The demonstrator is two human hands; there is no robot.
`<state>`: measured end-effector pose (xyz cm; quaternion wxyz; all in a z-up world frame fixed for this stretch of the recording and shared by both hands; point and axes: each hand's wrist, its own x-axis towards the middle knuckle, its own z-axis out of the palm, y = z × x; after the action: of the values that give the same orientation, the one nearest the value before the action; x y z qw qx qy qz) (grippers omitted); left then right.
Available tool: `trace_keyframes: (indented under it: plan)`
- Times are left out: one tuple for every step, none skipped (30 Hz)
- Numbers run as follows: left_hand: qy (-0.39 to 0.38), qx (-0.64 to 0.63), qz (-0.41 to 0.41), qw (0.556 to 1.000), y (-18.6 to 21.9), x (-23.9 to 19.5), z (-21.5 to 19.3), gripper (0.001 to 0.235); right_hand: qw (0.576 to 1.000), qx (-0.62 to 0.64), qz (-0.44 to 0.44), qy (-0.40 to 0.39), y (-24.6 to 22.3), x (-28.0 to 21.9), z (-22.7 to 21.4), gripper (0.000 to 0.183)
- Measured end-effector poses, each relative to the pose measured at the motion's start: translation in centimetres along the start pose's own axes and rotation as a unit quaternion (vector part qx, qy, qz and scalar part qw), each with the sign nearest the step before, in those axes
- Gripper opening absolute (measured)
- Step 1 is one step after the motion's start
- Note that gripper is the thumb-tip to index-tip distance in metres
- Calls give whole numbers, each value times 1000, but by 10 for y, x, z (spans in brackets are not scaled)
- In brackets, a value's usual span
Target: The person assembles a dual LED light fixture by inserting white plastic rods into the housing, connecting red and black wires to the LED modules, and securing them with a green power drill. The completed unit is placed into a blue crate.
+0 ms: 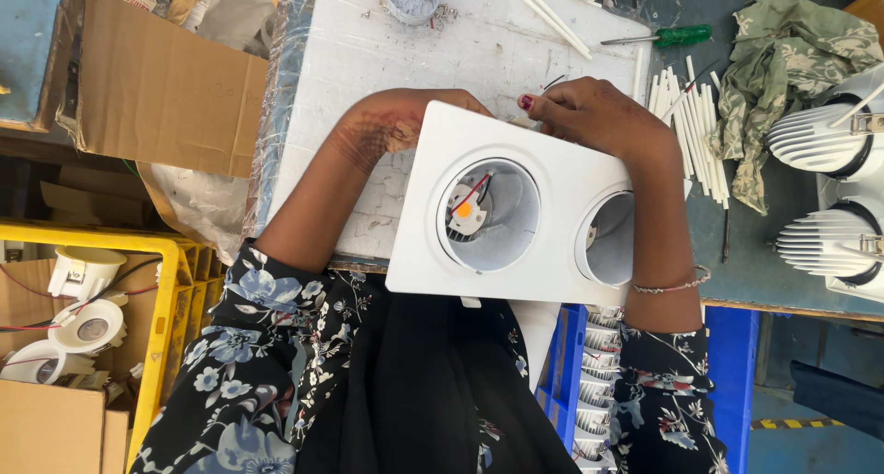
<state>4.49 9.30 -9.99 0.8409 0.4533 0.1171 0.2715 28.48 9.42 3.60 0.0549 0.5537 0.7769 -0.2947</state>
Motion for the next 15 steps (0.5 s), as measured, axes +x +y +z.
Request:
trace_keyframes:
  plan:
    - [1,-45,8,999,-2,1,0,39,1000,-15,3,4,0,-1,-1,55]
    - [1,-90,15,996,-4,3,1,39,1000,-14,6,7,-1,-1,-1,55]
    - [17,-49,1,999,-6,7,1,38,1000,-13,8,8,-1,-3,-1,54]
    - [33,-7,-14,999,-8,11,3,38,1000,-11,11,10,-1,-4,-1,54]
    - [50,35,-28,998,-9,15,4,37,1000,-13,18,9,-2,-4,-1,55]
    - [49,51,-17,997,-8,15,3,36,1000,-14,26,8,-3,-4,-2,55]
    - [48,66,-7,997,-8,14,3,35,999,-15,33,6,-4,-4,-1,56]
    - [47,82,3,996,-7,13,3,35,999,-5,32,7,-5,-3,-1,55]
    - [16,50,5,999,-6,12,3,35,1000,5,30,7,-5,-3,0,54]
    - [-14,18,7,1000,-4,10,4,36,999,15,29,7,-6,-3,0,54]
    - [-45,-14,9,999,-2,8,4,37,999,21,25,5,-5,-2,0,54]
    - [-59,-21,13,998,-1,6,5,38,999,26,21,4,-5,-2,0,53]
    - [-74,-27,16,997,0,4,6,39,999,33,17,3,-5,-1,1,53]
    - [-89,-34,19,995,1,3,7,39,999,35,16,5,-4,-1,1,52]
    - [-80,-12,15,997,2,4,7,41,999,38,16,7,-3,0,2,52]
